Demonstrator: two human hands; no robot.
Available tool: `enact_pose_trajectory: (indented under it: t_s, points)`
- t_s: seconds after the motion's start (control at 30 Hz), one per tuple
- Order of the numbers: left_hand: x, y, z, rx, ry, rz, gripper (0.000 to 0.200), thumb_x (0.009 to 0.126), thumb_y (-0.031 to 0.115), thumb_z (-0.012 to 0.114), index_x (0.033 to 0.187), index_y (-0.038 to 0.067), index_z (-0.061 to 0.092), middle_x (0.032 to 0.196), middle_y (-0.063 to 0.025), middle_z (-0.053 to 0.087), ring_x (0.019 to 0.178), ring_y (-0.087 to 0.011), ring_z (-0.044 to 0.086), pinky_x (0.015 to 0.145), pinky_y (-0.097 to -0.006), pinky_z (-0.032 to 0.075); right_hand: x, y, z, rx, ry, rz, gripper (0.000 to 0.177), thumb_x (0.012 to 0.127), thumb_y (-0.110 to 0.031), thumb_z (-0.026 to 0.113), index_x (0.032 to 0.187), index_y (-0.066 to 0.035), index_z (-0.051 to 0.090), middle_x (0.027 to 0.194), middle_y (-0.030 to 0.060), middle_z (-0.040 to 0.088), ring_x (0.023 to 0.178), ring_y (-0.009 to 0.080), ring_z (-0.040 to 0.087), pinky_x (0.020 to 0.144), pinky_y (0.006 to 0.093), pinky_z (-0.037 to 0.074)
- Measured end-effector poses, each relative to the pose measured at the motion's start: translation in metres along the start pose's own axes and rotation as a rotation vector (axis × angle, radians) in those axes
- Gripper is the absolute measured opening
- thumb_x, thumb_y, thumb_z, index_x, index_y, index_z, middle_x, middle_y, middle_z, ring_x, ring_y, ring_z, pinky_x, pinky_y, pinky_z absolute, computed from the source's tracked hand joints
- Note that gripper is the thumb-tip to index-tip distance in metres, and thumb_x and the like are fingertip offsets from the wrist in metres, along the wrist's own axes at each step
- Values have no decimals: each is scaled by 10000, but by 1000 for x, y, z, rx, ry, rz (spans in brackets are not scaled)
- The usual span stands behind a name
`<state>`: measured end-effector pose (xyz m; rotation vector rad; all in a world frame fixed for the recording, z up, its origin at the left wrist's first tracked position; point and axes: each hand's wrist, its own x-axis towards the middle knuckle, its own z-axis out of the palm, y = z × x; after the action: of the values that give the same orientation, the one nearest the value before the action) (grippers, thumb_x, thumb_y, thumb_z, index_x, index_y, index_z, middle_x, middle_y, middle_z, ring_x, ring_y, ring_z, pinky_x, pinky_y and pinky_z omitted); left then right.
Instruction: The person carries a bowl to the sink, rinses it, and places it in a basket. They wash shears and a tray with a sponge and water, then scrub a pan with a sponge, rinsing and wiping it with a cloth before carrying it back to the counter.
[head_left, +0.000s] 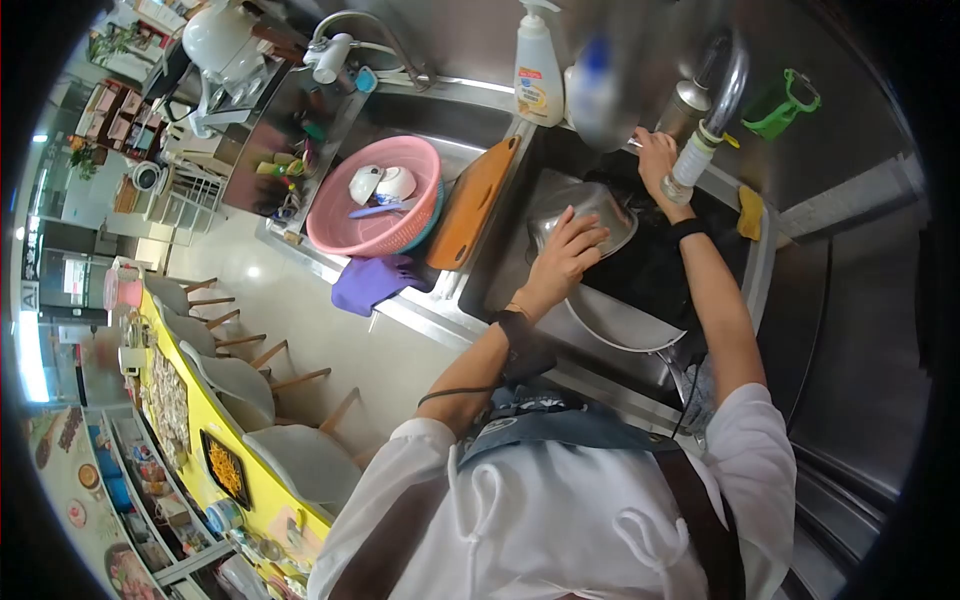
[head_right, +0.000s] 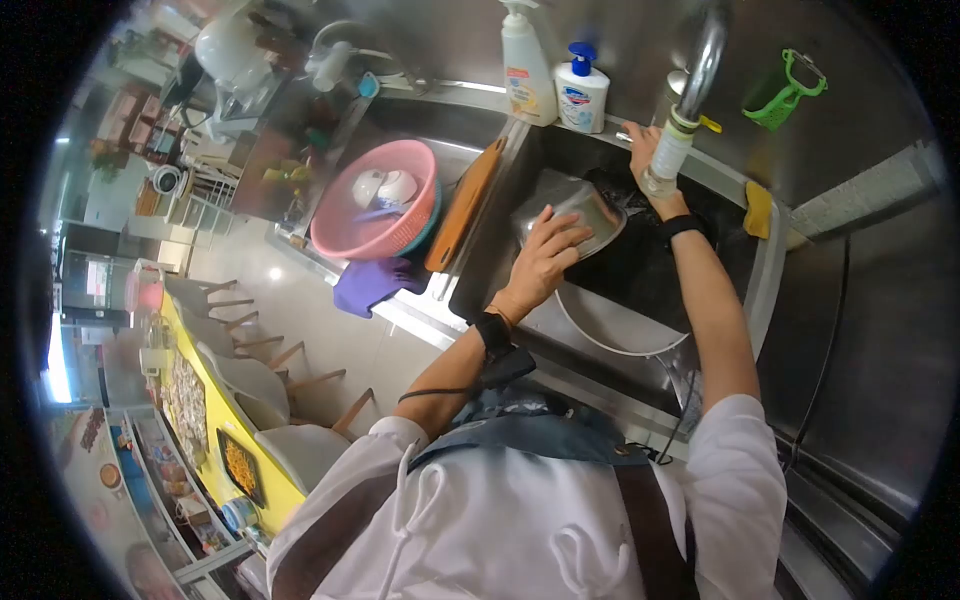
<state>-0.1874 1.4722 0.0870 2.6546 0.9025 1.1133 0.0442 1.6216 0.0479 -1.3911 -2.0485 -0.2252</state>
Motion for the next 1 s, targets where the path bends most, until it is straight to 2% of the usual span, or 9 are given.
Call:
enact_pose_trajectory:
  t_s: [0.1, 0.17, 0.23, 0.3, 0.5, 0.63, 0.8, 0.9, 1.0]
  points:
    - [-9, 10, -7, 6, 101, 46, 81, 635, 46, 568, 687, 73, 513, 1103, -44, 553, 1146, -258, 444, 1035, -497, 268, 1, -14, -26, 231, 253, 12, 366, 777, -61, 595, 1131, -63, 504, 916, 102, 586, 897, 272, 556, 804, 359, 440]
    - [-8, 14, -14, -10, 77, 4, 127, 631, 51, 575, 648, 84, 453, 1112, -17, 570, 1157, -260, 439, 1029, -495, 272, -23, -6, -38, 545, 86, 362, 387, 805, -106, 613, 1163, -44, 483, 974, 81, 568, 918, 197, 548, 799, 325, 444]
    - [-6, 12, -24, 6, 116, 51, 142, 640, 51, 580, 635, 94, 444, 1095, 1, 581, 1143, -256, 457, 1019, -495, 289, -48, 23, -38, 475, 21, 298, 359, 813, -138, 616, 1144, -49, 509, 982, 65, 596, 856, 171, 565, 707, 288, 440]
    - [-3, 24, -39, -40, 172, 139, 149, 639, 44, 582, 632, 91, 441, 1084, 6, 587, 1136, -256, 464, 1014, -494, 298, -58, -13, -86, 758, -226, 640, 389, 814, -169, 620, 1169, -60, 502, 1040, 41, 578, 850, 132, 554, 701, 254, 437]
    - [-2, 8, -53, -296, 461, -39, 182, 587, -112, 546, 637, 13, 423, 976, -87, 616, 994, -283, 547, 869, -397, 430, -85, -95, -135, 905, -282, 895, 375, 829, -182, 599, 1177, -80, 504, 1128, 68, 541, 853, 94, 545, 659, 235, 444]
    - [-8, 8, -55, -562, 608, -309, 250, 566, -133, 531, 609, 10, 331, 943, -116, 616, 841, -266, 564, 682, -308, 453, -86, -131, -148, 594, -307, 484, 517, 757, -26, 588, 1248, -32, 424, 1032, 72, 581, 691, 94, 540, 601, 232, 444]
    - [-4, 6, -48, -557, 544, -226, 267, 563, -104, 558, 592, 23, 325, 979, -106, 614, 904, -282, 556, 727, -316, 442, -82, -144, -166, 221, -319, 520, 301, 840, -261, 549, 854, 35, 600, 559, 154, 539, 521, 213, 562, 522, 322, 425]
    - [-7, 8, -56, -343, 354, -128, 236, 588, -47, 612, 658, 37, 403, 1091, -125, 563, 1030, -315, 500, 834, -371, 415, -97, -146, -177, 381, -325, 670, 245, 862, -206, 513, 966, -8, 612, 633, 186, 566, 602, 335, 571, 557, 378, 427]
    - [-16, 20, -43, -165, 259, -353, 301, 614, 30, 663, 856, 48, 486, 1196, -159, 484, 1116, -338, 435, 914, -423, 367, -125, -141, -180, 49, -18, 376, 252, 859, -111, 500, 1089, -52, 585, 723, 198, 588, 668, 358, 569, 598, 388, 430]
